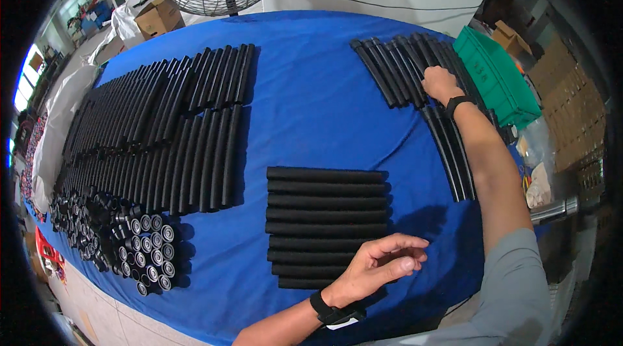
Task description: Insert small end-cap components into black tubes on an assembly table.
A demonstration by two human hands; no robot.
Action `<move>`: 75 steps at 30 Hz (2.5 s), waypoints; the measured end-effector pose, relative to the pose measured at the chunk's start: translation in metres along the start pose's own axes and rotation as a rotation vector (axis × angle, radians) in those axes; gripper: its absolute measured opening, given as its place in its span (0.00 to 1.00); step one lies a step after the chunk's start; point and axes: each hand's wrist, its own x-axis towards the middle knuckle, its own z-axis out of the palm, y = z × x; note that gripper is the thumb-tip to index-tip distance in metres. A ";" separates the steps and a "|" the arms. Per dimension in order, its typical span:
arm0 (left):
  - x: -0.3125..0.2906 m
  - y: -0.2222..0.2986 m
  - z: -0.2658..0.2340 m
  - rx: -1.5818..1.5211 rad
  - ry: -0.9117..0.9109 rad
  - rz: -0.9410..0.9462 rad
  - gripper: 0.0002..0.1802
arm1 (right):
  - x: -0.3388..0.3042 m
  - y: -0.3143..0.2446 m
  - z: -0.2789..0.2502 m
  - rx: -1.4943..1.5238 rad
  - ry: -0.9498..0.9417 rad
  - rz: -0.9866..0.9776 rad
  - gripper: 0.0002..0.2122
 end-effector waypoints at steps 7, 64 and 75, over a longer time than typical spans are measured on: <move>0.003 0.001 0.000 0.005 -0.012 0.020 0.24 | 0.032 0.027 0.014 0.107 0.137 -0.030 0.17; -0.282 0.096 -0.008 1.813 1.068 0.057 0.11 | -0.486 -0.107 0.022 0.615 0.236 -0.753 0.29; -0.285 0.123 -0.060 2.252 1.391 -0.161 0.21 | -0.487 -0.107 0.031 0.801 0.200 -0.748 0.18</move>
